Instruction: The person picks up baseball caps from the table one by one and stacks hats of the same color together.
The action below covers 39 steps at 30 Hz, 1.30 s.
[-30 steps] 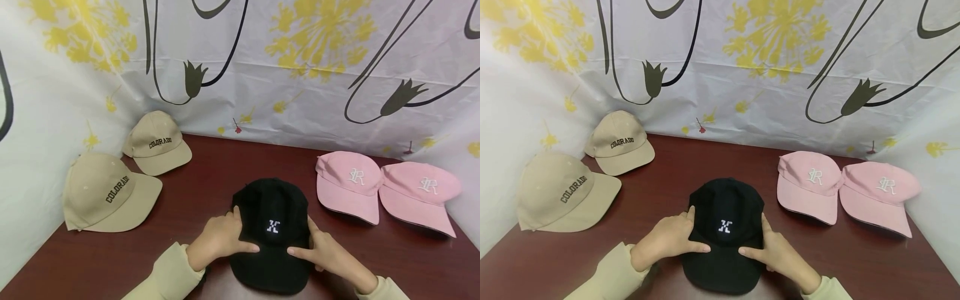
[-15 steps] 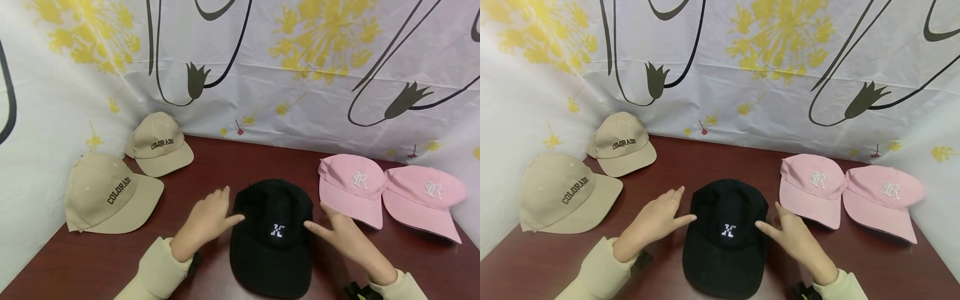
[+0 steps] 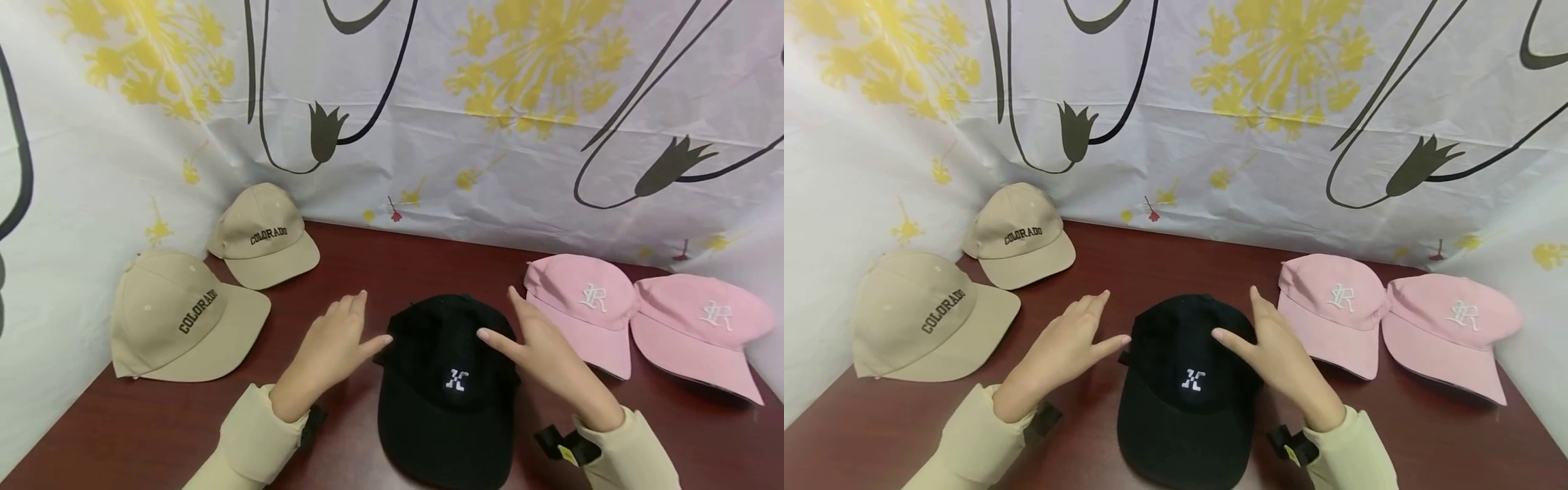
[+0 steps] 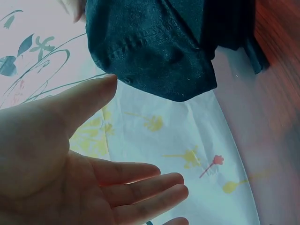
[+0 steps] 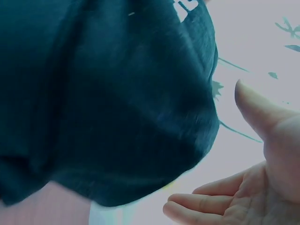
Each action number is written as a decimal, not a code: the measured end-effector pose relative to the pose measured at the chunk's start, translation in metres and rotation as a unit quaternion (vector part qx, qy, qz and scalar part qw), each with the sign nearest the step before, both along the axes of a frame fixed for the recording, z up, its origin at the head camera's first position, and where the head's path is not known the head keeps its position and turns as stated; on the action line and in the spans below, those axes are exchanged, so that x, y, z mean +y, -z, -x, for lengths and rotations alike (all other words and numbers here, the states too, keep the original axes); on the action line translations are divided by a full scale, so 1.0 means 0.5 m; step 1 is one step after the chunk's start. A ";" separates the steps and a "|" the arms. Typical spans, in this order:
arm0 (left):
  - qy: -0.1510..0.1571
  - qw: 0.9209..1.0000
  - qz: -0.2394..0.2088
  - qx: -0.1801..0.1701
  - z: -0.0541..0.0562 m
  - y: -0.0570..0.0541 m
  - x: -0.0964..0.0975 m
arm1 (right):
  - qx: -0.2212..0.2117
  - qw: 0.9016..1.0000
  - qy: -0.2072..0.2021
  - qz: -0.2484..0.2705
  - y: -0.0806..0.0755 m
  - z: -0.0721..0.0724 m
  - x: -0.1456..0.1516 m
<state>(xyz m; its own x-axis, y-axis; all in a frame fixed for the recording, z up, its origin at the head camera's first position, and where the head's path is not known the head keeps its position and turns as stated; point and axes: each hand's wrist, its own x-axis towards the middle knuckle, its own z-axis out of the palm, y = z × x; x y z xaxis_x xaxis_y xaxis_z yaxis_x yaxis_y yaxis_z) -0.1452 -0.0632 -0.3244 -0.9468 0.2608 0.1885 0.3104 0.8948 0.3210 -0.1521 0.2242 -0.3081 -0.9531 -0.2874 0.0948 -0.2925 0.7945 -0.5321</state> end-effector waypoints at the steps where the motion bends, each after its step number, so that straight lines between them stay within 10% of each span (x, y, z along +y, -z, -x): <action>1: -0.002 1.000 -0.002 0.000 0.000 -0.001 -0.001 | 0.000 1.000 -0.006 -0.001 -0.003 0.003 -0.006; 39: -0.054 0.998 -0.038 0.015 -0.004 -0.023 -0.143 | -0.074 0.990 -0.122 -0.018 -0.056 0.076 -0.193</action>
